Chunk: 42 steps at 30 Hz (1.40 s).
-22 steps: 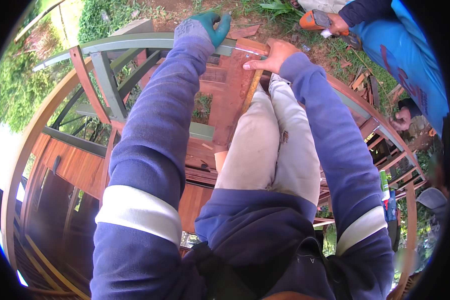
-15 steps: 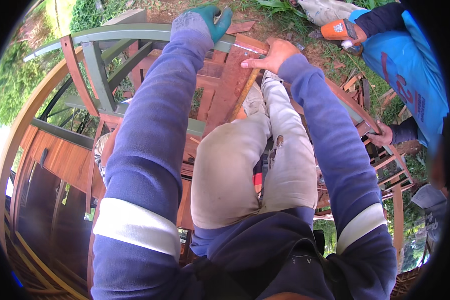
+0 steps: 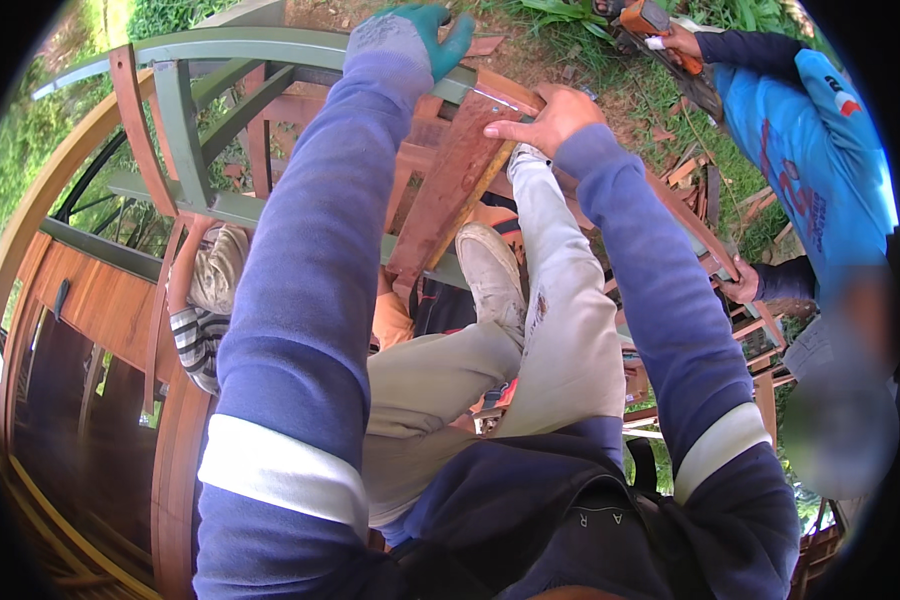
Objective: The person uses a cordless drill to fasten wooden planks onto a wooden frame structure. They position the planks, apply glue, and secure them with screws while other workers assist nearby.
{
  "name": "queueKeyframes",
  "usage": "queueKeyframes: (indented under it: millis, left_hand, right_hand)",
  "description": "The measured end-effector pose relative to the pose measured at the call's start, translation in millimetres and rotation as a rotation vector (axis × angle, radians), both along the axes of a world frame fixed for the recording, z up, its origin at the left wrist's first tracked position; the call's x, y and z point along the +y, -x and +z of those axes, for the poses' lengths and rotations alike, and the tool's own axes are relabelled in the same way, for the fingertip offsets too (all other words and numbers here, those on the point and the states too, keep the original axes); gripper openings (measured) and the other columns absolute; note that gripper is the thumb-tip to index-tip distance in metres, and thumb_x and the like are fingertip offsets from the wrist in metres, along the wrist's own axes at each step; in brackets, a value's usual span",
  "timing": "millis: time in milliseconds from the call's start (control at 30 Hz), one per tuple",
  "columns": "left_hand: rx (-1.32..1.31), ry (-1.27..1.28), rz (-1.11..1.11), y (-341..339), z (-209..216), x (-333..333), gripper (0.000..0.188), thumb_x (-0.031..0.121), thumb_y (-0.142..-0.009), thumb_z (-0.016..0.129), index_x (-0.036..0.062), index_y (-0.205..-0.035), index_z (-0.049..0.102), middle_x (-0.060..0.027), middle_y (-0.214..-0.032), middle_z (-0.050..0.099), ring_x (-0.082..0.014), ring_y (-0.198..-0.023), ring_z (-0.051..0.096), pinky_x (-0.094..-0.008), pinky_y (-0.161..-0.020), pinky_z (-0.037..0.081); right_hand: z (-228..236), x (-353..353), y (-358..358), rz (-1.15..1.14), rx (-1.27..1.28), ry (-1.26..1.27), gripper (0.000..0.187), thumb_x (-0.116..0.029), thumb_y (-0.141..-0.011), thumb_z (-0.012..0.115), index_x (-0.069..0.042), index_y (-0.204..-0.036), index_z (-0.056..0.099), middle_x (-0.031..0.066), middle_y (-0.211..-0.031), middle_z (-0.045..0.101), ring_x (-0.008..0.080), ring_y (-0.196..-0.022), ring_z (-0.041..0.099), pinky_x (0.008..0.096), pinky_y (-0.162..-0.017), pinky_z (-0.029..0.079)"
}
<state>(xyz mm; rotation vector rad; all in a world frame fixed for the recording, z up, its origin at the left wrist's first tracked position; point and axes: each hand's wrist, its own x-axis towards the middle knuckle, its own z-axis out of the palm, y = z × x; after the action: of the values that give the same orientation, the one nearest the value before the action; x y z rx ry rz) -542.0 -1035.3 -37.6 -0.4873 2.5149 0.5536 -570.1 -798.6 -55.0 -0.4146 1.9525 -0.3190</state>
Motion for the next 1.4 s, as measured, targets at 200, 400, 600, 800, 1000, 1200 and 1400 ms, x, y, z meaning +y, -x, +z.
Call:
queueKeyframes:
  millis: [200,400,600,800,1000,1200,1400]
  left_hand:
    - [-0.123,0.010,-0.059,-1,-2,-2,0.054,0.058,-0.100,0.048,0.0135,-0.109,0.076,-0.0146,-0.109,0.077,-0.0350,-0.105,0.073,-0.0480,-0.096,0.056]
    - [-0.229,-0.082,-0.038,-5,-3,9,0.050,0.054,-0.101,0.044,0.0155,-0.101,0.077,-0.0142,-0.111,0.076,-0.0343,-0.106,0.072,-0.0473,-0.099,0.055]
    - [-0.068,-0.065,-0.062,-3,-17,4,0.052,0.058,-0.099,0.050,0.0146,-0.108,0.077,-0.0143,-0.111,0.076,-0.0352,-0.106,0.072,-0.0472,-0.099,0.055]
    - [-0.096,-0.059,-0.065,-6,-22,8,0.052,0.058,-0.097,0.053,0.0145,-0.111,0.077,-0.0135,-0.109,0.077,-0.0346,-0.107,0.071,-0.0463,-0.099,0.055]
    - [-0.019,-0.085,-0.054,-8,-20,7,0.045,0.051,-0.097,0.059,0.0092,-0.095,0.076,-0.0136,-0.099,0.077,-0.0343,-0.099,0.072,-0.0458,-0.093,0.055]
    - [-0.086,-0.081,-0.079,-4,-20,7,0.044,0.049,-0.097,0.059,0.0087,-0.098,0.077,-0.0154,-0.099,0.076,-0.0350,-0.097,0.072,-0.0450,-0.092,0.055]
    - [-0.100,-0.111,-0.135,6,-22,3,0.042,0.046,-0.100,0.055,0.0102,-0.098,0.077,-0.0170,-0.095,0.076,-0.0397,-0.085,0.072,-0.0491,-0.083,0.057]
  right_hand:
    - [6,-1,-5,-0.034,0.027,0.055,0.073,-0.065,-0.070,0.087,-0.002,-0.105,0.076,0.0185,-0.091,0.075,0.0346,-0.087,0.073,0.0450,-0.083,0.055]
    - [14,7,-10,-0.061,0.041,0.072,0.075,-0.060,-0.069,0.090,0.002,-0.109,0.074,0.0204,-0.092,0.075,0.0339,-0.086,0.072,0.0433,-0.081,0.055]
    - [-4,8,-3,-0.043,0.010,0.010,0.087,-0.068,-0.065,0.089,0.002,-0.113,0.072,0.0205,-0.096,0.075,0.0359,-0.093,0.073,0.0445,-0.087,0.056]
    - [-5,11,-9,-0.031,0.017,0.001,0.089,-0.076,-0.063,0.085,0.001,-0.103,0.069,0.0201,-0.098,0.074,0.0380,-0.097,0.072,0.0457,-0.088,0.056]
    - [-2,9,-9,-0.027,0.037,0.013,0.092,-0.078,-0.061,0.085,0.001,-0.105,0.068,0.0217,-0.104,0.072,0.0390,-0.102,0.069,0.0469,-0.091,0.054]
    - [6,4,-1,-0.051,-0.100,-0.026,0.097,-0.078,-0.061,0.084,0.002,-0.114,0.069,0.0214,-0.115,0.071,0.0380,-0.112,0.068,0.0461,-0.099,0.053]
    - [6,-1,3,-0.062,-0.144,-0.040,0.100,-0.079,-0.061,0.082,0.001,-0.119,0.069,0.0198,-0.125,0.066,0.0369,-0.122,0.063,0.0466,-0.104,0.051]
